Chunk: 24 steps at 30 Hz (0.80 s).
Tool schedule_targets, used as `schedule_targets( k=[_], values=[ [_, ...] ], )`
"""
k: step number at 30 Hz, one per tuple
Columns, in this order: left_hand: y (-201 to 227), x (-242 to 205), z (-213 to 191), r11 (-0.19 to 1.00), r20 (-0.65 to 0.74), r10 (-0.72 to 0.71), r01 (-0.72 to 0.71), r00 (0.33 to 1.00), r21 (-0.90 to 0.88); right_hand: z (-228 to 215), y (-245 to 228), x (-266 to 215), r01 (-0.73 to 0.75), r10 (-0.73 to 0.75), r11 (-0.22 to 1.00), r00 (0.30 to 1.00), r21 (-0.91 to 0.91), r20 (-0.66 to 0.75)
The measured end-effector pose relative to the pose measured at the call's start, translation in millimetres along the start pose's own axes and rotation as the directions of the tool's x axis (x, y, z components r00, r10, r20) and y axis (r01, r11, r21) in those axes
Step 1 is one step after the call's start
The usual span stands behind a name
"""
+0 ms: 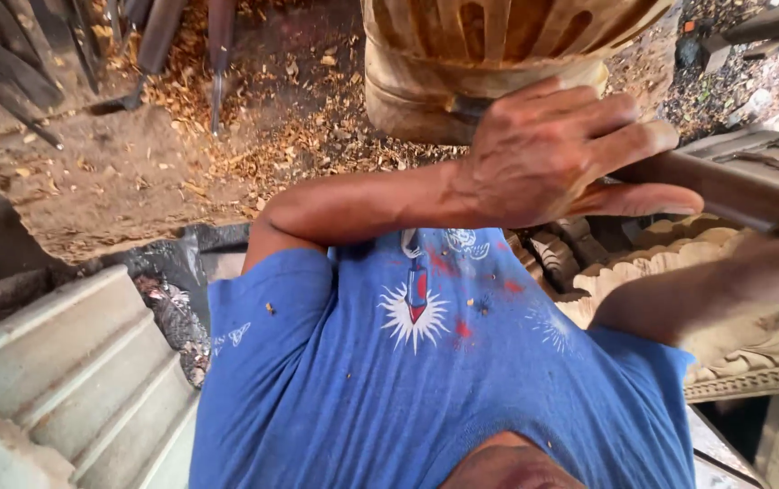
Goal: The person carves a wooden object with a chisel and a hammer, striking the tool repeatedly to remove wood shavings while rotating the object.
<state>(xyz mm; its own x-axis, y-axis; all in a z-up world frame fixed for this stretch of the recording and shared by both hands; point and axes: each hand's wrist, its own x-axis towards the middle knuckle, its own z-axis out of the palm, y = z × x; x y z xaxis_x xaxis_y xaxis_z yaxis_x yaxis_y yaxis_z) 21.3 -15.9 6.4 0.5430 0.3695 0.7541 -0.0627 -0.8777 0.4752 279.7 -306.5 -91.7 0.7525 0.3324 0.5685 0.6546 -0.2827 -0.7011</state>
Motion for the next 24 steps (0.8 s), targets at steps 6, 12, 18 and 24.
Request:
schedule_targets(
  k=[6, 12, 18, 24],
  values=[
    [-5, -3, -8, 0.996, -0.005, -0.079, 0.079, 0.997, -0.038, 2, 1, 3, 0.028, -0.028, 1.000, 1.000, -0.010, 0.015],
    [-7, -5, -2, 0.998, -0.037, -0.050, 0.048, 0.998, -0.051, 19, -5, -25, 0.183, -0.167, 0.977, 0.976, -0.113, 0.143],
    [-8, -9, 2, 0.997, 0.011, -0.062, 0.062, 0.998, -0.056, 11, -2, 8, -0.067, 0.069, 0.984, 0.998, 0.162, -0.006],
    [-7, -9, -7, 0.995, -0.009, -0.068, 0.067, 0.998, -0.073, 27, -50, -5, -0.139, 0.139, 0.990, 0.988, -0.002, -0.071]
  ],
)
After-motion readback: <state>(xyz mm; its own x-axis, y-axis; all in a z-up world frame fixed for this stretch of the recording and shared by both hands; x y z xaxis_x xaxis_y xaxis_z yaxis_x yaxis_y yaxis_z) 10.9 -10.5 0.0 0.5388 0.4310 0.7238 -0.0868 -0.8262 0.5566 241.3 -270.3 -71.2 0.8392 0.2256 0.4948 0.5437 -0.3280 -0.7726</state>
